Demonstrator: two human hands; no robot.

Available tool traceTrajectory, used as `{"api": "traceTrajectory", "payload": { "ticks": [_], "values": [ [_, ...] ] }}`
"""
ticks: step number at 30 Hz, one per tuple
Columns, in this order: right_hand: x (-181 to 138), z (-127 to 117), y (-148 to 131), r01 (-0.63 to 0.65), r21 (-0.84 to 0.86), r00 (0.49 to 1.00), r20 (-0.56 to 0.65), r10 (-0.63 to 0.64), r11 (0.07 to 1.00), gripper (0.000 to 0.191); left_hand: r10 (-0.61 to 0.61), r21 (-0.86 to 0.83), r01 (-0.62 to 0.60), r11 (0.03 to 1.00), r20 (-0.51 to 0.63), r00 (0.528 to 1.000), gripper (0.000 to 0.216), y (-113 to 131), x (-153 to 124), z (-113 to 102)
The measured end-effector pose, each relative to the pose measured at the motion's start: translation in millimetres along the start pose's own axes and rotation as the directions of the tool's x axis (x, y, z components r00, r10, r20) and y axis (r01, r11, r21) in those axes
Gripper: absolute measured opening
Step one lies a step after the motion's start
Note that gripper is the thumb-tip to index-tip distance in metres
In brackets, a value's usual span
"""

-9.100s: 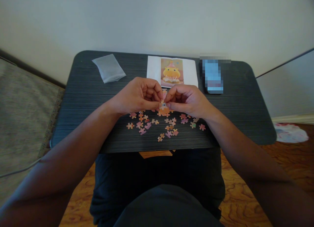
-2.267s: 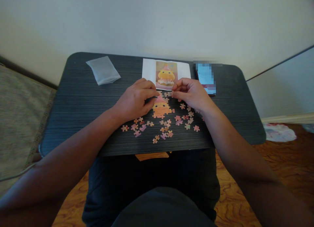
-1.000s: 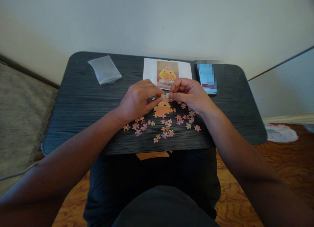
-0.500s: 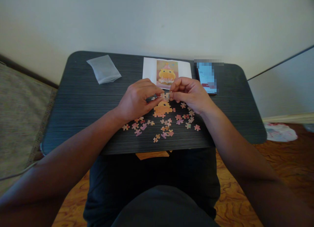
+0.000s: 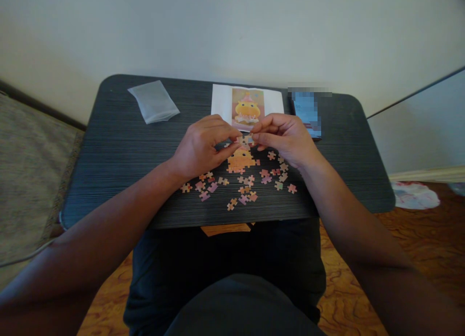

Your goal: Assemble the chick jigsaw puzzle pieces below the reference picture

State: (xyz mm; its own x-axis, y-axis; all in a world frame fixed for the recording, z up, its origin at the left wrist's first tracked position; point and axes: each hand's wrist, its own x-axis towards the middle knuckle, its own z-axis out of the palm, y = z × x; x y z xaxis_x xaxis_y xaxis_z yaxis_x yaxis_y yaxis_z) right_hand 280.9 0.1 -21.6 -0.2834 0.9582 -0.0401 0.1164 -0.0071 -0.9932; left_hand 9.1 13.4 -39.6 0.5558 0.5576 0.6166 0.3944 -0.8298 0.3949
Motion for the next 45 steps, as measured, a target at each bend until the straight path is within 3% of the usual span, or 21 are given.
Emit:
{"api": "traceTrajectory", "payload": {
  "ticks": [17, 30, 45],
  "values": [
    [-4, 3, -3, 0.023, -0.027, 0.998, -0.064, -0.025, 0.999, 0.030, -0.009, 0.018, 0.009, 1.000, -0.003, 1.000, 0.009, -1, -1, 0],
    [2, 3, 11, -0.079, 0.117, 0.996, 0.048, 0.074, 0.990, 0.035, 0.061, 0.022, -0.061, 0.998, -0.001, 0.998, 0.007, 5, -3, -3],
    [4, 7, 9, -0.110, 0.126, 0.994, 0.041, 0.105, 0.986, 0.037, 0.104, 0.014, -0.104, 0.995, -0.038, 0.994, 0.007, 8, -2, -1]
  ]
}}
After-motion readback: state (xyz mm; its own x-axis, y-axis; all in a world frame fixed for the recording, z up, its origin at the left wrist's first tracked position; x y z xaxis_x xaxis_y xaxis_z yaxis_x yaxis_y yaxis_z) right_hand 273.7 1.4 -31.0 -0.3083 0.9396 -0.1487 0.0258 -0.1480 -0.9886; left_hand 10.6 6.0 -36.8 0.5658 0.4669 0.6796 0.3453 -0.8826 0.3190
